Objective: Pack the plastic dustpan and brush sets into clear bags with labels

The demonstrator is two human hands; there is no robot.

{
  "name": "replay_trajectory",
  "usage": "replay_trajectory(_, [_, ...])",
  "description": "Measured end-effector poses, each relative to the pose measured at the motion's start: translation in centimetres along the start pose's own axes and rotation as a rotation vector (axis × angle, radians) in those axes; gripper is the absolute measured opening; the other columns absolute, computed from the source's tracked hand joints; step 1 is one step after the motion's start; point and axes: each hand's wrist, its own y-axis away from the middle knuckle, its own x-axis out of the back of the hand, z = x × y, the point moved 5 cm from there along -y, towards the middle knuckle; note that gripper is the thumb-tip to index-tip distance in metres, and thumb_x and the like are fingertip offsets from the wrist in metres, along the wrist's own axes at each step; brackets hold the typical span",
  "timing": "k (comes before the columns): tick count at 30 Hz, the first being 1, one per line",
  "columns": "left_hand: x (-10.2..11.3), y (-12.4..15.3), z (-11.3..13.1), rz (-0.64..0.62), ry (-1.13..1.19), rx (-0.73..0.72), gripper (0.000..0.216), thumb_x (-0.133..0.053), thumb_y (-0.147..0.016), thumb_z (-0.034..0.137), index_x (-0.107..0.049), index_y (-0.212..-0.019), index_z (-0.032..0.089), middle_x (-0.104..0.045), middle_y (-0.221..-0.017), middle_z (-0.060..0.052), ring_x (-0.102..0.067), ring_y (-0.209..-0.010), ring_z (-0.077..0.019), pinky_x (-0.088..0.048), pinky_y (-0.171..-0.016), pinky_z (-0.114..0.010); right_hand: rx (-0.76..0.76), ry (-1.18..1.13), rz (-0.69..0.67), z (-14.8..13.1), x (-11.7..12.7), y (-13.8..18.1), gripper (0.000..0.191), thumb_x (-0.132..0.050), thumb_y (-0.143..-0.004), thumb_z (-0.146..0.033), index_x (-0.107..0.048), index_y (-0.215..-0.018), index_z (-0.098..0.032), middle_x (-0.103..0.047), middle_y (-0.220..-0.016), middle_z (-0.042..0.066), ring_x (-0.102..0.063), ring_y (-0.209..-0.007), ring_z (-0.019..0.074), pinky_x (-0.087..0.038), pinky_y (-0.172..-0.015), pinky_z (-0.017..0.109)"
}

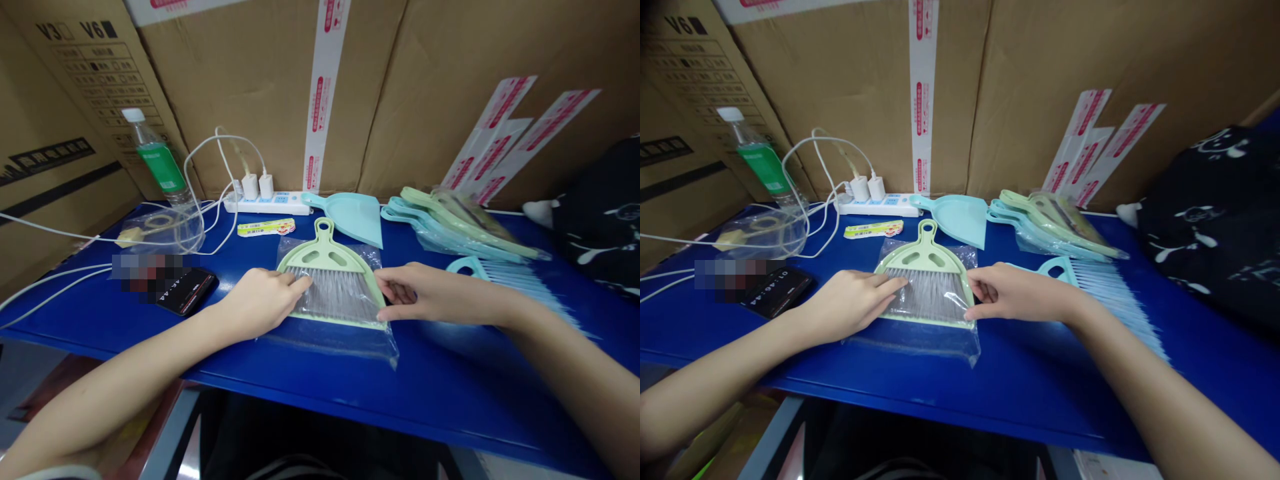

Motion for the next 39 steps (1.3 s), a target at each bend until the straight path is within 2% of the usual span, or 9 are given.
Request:
replay_trajectory(5, [0.0, 0.1, 0.0, -0.009, 0.005, -0.001, 0.023, -0.045, -0.094, 0.018, -0.059, -0.112, 0.017, -0.070, -0.080, -0.002, -0.069, -0.067, -0.0190, -0.047, -0.055, -0.028, 0.025, 0.009, 0.024, -0.1, 0.0, 0.0, 0.039, -0.060, -0.077, -0.052, -0.037, -0.064, -0.024, -0.048, -0.059, -0.004, -0.042, -0.055, 0.0125, -0.031, -0.053, 0.027])
replay_trajectory(10, [-0.2, 0.1, 0.0, -0.019, 0.007, -0.004, 0.024, -0.045, -0.093, 0.018, -0.058, -0.113, 0.017, -0.071, -0.083, -0.003, -0.069, -0.068, -0.0192, -0.047, -0.054, -0.028, 0.122, 0.063, 0.094, -1.0, 0.4, 0.3, 0.035, -0.059, -0.080, -0.048, -0.039, -0.065, -0.024, -0.046, -0.060, -0.004, -0.041, -0.054, 0.0120, -0.034, -0.054, 0.026])
replay_trajectory(13, [-0.1, 0.1, 0.0, -0.005, -0.002, -0.004, 0.022, -0.045, -0.093, 0.019, -0.058, -0.111, 0.017, -0.070, -0.080, -0.002, -0.068, -0.065, -0.0187, -0.046, -0.054, -0.028, 0.187, 0.100, 0.161, -1.5, 0.6, 0.4, 0.031, -0.059, -0.081, -0.048, -0.047, -0.070, -0.023, -0.045, -0.061, -0.005, -0.041, -0.054, 0.0121, -0.035, -0.054, 0.026])
replay_trajectory(16, [-0.1, 0.0, 0.0, -0.008, -0.006, -0.004, 0.022, -0.044, -0.094, 0.019, -0.058, -0.110, 0.018, -0.069, -0.078, -0.002, -0.068, -0.064, -0.0184, -0.047, -0.054, -0.027, 0.247, 0.133, 0.207, -1.9, 0.4, 0.4, 0.033, -0.060, -0.083, -0.049, -0.064, -0.098, -0.021, -0.054, -0.070, -0.001, -0.049, -0.060, 0.0148, -0.041, -0.058, 0.028])
replay_trajectory(19, [-0.1, 0.0, 0.0, -0.019, -0.003, -0.004, 0.022, -0.043, -0.094, 0.019, -0.059, -0.110, 0.017, -0.069, -0.080, -0.003, -0.068, -0.065, -0.0184, -0.048, -0.055, -0.028, 0.258, 0.199, 0.189, -2.0, -0.5, 0.2, 0.050, -0.059, -0.085, -0.046, -0.059, -0.129, -0.022, -0.064, -0.092, 0.007, -0.060, -0.078, 0.0209, -0.046, -0.067, 0.032])
replay_trajectory(22, [-0.1, 0.0, 0.1, -0.031, 0.003, -0.006, 0.023, -0.044, -0.094, 0.019, -0.059, -0.110, 0.017, -0.070, -0.081, -0.003, -0.068, -0.066, -0.0187, -0.049, -0.056, -0.028, 0.224, 0.280, 0.158, -2.0, -1.1, 0.0, 0.054, -0.059, -0.086, -0.043, -0.054, -0.137, -0.026, -0.065, -0.097, 0.009, -0.062, -0.086, 0.0248, -0.047, -0.069, 0.035])
replay_trajectory(28, [-0.1, 0.0, 0.1, -0.027, 0.012, -0.008, 0.024, -0.043, -0.095, 0.019, -0.060, -0.111, 0.018, -0.071, -0.084, -0.004, -0.068, -0.067, -0.0174, -0.049, -0.057, -0.026, 0.227, 0.240, 0.140, -2.2, -1.1, -0.1, 0.050, -0.051, -0.091, -0.047, -0.056, -0.137, -0.026, -0.066, -0.095, 0.010, -0.063, -0.086, 0.0249, -0.048, -0.070, 0.035])
replay_trajectory(35, [0.3, 0.0, 0.3, -0.014, 0.041, -0.061, 0.020, -0.048, -0.093, 0.018, -0.060, -0.108, 0.019, -0.070, -0.084, -0.001, -0.066, -0.064, -0.0165, -0.047, -0.057, -0.026, 0.247, 0.350, 0.195, -2.7, -1.3, 0.0, 0.041, -0.056, -0.090, -0.026, -0.062, -0.130, -0.026, -0.067, -0.096, 0.009, -0.064, -0.085, 0.0230, -0.048, -0.068, 0.032])
replay_trajectory(39, [0.3, 0.0, 0.6, -0.021, 0.028, -0.133, 0.019, -0.051, -0.089, 0.014, -0.060, -0.104, 0.020, -0.066, -0.079, 0.001, -0.062, -0.059, -0.0147, -0.044, -0.054, -0.026, 0.303, 0.287, 0.154, -3.1, -1.0, 0.4, 0.037, -0.056, -0.088, -0.028, -0.066, -0.124, -0.025, -0.067, -0.091, 0.007, -0.063, -0.078, 0.0197, -0.047, -0.066, 0.030])
